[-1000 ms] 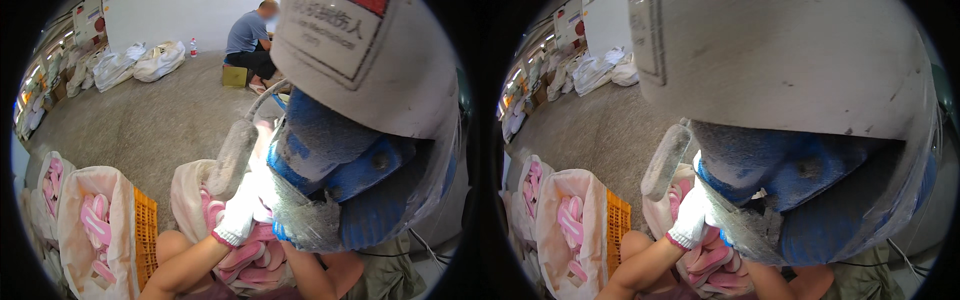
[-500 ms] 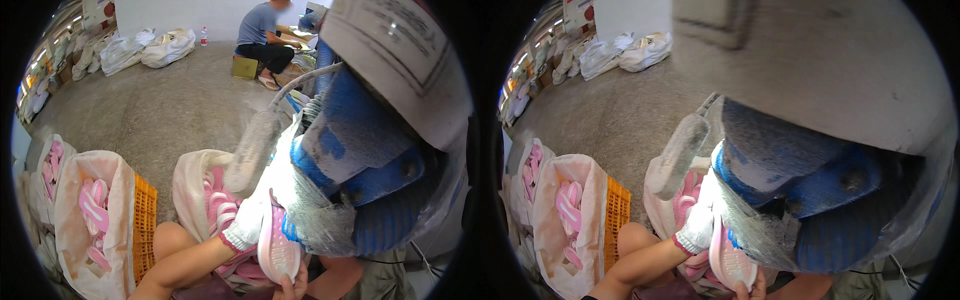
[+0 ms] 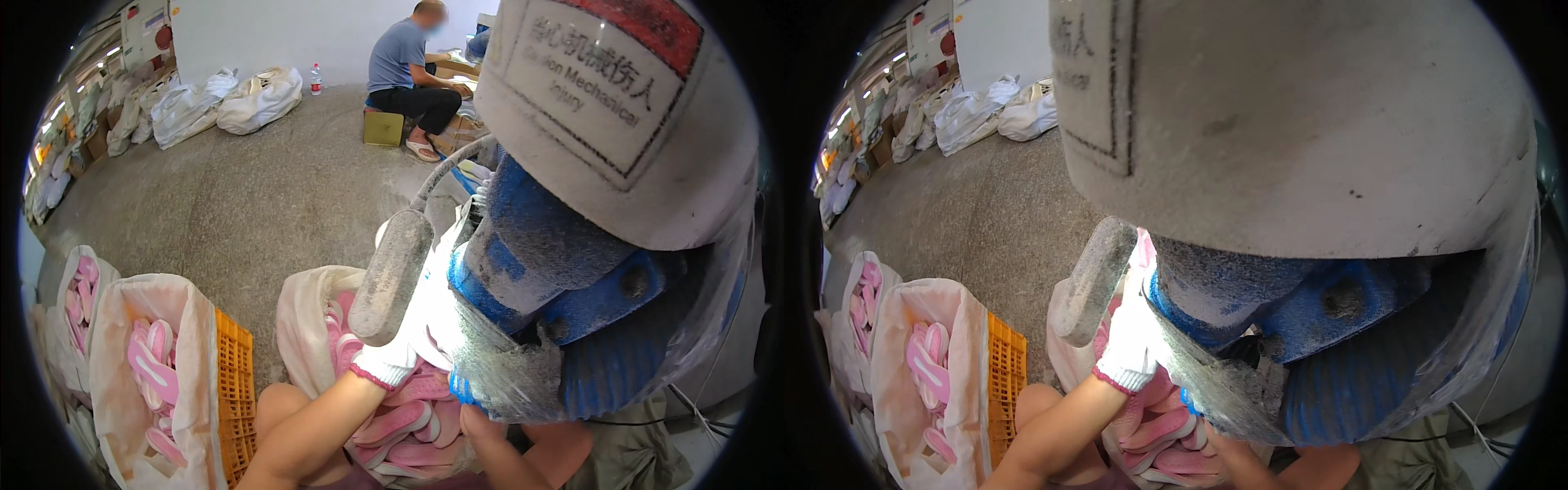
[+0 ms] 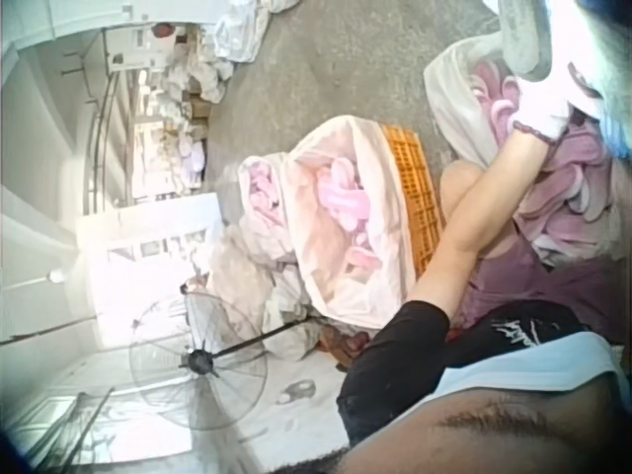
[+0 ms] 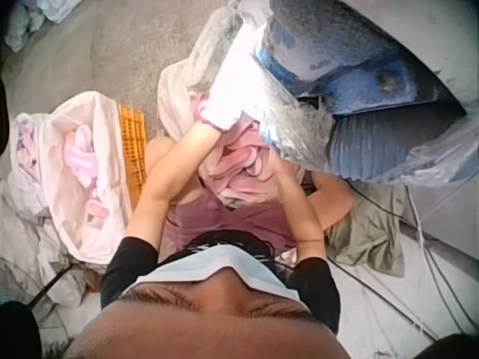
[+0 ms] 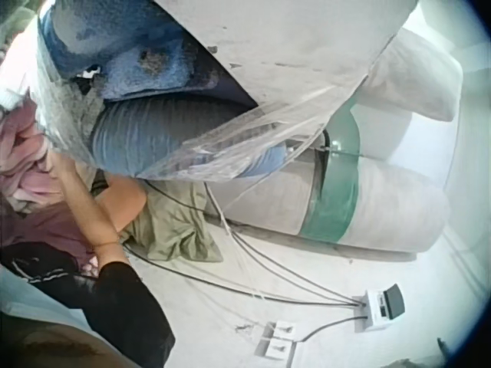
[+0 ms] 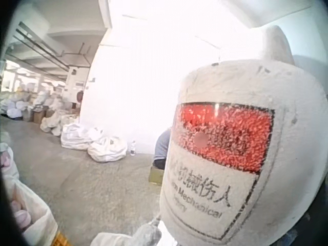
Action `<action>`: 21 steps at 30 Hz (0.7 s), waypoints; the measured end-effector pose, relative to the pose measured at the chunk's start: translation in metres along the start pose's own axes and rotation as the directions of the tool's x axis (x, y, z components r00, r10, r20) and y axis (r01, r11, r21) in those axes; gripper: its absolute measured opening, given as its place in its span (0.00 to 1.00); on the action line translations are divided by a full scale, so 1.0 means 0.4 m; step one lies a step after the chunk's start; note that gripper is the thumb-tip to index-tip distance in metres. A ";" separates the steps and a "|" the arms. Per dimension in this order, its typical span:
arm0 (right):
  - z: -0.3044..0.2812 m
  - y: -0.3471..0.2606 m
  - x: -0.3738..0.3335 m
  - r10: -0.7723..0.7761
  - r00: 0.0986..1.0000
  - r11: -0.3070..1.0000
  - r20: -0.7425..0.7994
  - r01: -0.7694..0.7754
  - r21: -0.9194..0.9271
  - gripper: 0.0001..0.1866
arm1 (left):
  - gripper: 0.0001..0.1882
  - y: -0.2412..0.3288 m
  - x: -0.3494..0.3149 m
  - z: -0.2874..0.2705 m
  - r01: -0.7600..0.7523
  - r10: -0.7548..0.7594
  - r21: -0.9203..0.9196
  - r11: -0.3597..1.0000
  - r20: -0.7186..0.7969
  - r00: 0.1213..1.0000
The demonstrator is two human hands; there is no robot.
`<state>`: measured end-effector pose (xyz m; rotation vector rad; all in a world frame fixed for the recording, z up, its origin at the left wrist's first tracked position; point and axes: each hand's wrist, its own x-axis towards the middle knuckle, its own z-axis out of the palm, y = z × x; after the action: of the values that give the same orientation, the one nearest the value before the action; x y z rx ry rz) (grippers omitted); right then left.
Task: The person sits on the floor and uses a rotating sanding machine to smooth the edges of pink slippers. They pick up slippers from a nearby pile, press them against the spinning wheel, and place the finished items into a yellow crate.
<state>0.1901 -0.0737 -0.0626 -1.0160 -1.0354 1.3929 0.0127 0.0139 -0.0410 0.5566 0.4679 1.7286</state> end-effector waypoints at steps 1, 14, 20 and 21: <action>-0.014 0.016 0.033 0.007 0.999 0.995 0.043 -0.003 -0.095 0.23 | 0.22 0.000 0.019 -0.003 0.005 -0.005 -0.080 0.997 -0.004 1.000; 0.016 0.091 0.026 -0.159 0.868 0.683 0.471 0.441 -0.582 0.34 | 0.18 0.034 -0.219 -0.167 0.296 -0.285 0.603 0.741 -0.116 0.951; -0.091 0.229 0.022 0.257 0.931 0.463 0.260 0.117 -0.879 0.29 | 0.18 0.229 -0.162 -0.168 -0.211 0.347 0.472 0.856 -0.222 0.911; -0.113 0.281 0.022 0.359 0.913 0.357 0.195 0.058 -0.932 0.30 | 0.18 0.256 -0.157 -0.169 -0.252 0.406 0.638 0.728 -0.104 0.908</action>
<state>0.2044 -0.0680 -0.1832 -1.7406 -2.2337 1.0807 -0.0960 -0.0709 -0.0432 0.9481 1.1954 1.9905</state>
